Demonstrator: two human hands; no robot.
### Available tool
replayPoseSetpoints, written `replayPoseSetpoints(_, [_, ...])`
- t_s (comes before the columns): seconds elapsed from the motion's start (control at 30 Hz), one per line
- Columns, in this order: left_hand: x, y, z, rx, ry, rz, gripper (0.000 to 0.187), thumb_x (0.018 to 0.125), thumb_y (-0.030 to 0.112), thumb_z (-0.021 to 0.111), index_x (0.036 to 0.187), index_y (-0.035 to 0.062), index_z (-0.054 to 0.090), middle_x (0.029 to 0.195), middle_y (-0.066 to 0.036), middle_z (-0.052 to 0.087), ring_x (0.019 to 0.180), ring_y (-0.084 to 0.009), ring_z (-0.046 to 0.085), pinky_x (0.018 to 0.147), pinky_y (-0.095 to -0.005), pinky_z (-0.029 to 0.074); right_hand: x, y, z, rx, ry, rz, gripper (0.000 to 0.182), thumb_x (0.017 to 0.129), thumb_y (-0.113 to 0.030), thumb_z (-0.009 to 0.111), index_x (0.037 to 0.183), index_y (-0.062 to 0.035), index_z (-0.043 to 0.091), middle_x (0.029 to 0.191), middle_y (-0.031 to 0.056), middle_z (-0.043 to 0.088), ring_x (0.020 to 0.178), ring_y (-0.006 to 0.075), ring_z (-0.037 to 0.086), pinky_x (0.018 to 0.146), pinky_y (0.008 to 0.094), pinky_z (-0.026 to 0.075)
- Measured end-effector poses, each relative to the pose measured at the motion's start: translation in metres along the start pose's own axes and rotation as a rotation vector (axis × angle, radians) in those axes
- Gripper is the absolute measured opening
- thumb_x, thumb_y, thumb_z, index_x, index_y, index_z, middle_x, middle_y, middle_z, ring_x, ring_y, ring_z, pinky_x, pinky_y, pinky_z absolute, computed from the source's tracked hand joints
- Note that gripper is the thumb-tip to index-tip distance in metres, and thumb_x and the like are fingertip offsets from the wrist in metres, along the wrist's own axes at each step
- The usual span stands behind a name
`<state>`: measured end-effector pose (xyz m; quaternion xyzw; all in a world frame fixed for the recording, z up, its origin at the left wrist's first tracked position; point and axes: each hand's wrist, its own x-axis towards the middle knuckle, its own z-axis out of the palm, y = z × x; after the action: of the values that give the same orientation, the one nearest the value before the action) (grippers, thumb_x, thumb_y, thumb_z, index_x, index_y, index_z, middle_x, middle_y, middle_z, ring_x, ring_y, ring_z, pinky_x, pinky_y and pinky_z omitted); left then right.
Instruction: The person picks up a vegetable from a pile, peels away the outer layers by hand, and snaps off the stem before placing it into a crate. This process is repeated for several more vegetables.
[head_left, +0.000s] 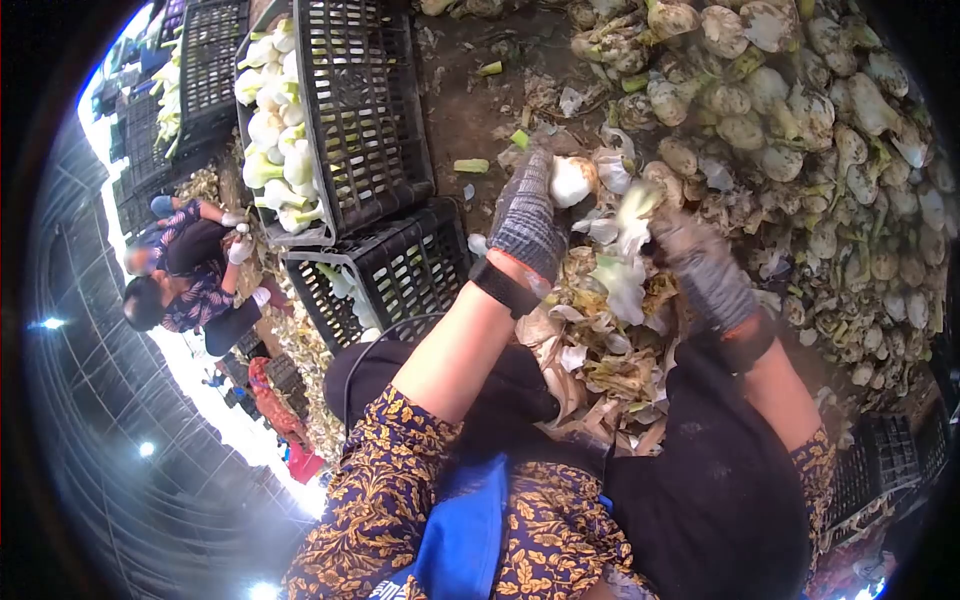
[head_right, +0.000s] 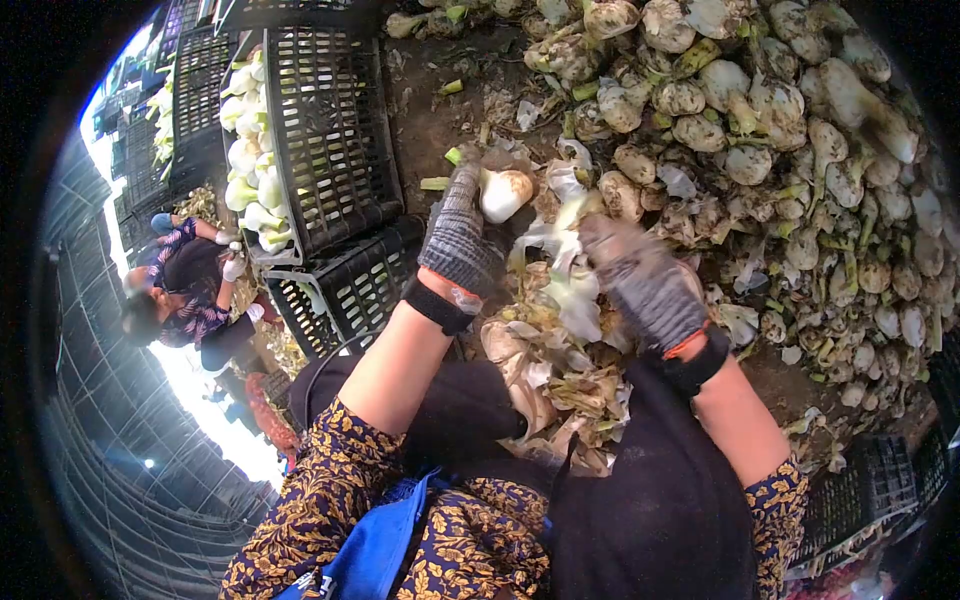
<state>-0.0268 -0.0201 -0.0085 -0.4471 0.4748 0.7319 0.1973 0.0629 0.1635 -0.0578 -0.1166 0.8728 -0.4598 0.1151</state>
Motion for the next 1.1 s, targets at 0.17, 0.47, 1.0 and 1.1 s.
replayPoseSetpoints(0.17, [0.011,-0.014,-0.021,0.326,-0.104,0.250,0.034,0.093,0.026,0.043,0.111,0.0000,0.053,0.099,-0.006,0.059,0.085,-0.0147,0.055,0.076,-0.0272,0.045,0.027,-0.033,-0.014,0.422,-0.359,0.271,0.026,0.086,-0.021,0.051,0.104,-0.0034,0.056,0.088,0.0109,0.060,0.075,0.0204,0.058,0.067,0.0307,0.048])
replayPoseSetpoints(0.47, [-0.003,-0.021,-0.025,1.345,-0.474,1.215,0.027,0.089,0.015,0.043,0.108,-0.0001,0.053,0.099,-0.018,0.057,0.091,-0.0334,0.054,0.080,-0.0384,0.043,0.028,-0.050,-0.014,1.382,-0.117,0.794,0.035,0.087,-0.038,0.050,0.100,-0.0053,0.053,0.075,0.0020,0.056,0.061,0.0103,0.055,0.053,0.0217,0.045])
replayPoseSetpoints(1.0, [-0.012,-0.034,0.000,0.555,-0.317,0.525,0.020,0.088,0.019,0.053,0.101,0.0033,0.055,0.082,-0.005,0.059,0.074,-0.0129,0.054,0.068,-0.0276,0.044,0.021,-0.038,-0.004,1.078,0.040,0.482,0.034,0.083,-0.015,0.055,0.113,0.0018,0.050,0.105,0.0067,0.057,0.089,0.0131,0.055,0.079,0.0258,0.045])
replayPoseSetpoints(1.1, [-0.011,-0.029,-0.007,0.507,-0.254,0.441,0.021,0.087,0.017,0.054,0.103,0.0030,0.056,0.089,-0.008,0.060,0.082,-0.0154,0.056,0.074,-0.0283,0.044,0.023,-0.040,-0.012,0.774,0.059,0.482,0.035,0.083,-0.015,0.055,0.113,0.0033,0.049,0.106,0.0076,0.057,0.093,0.0155,0.054,0.084,0.0275,0.043])
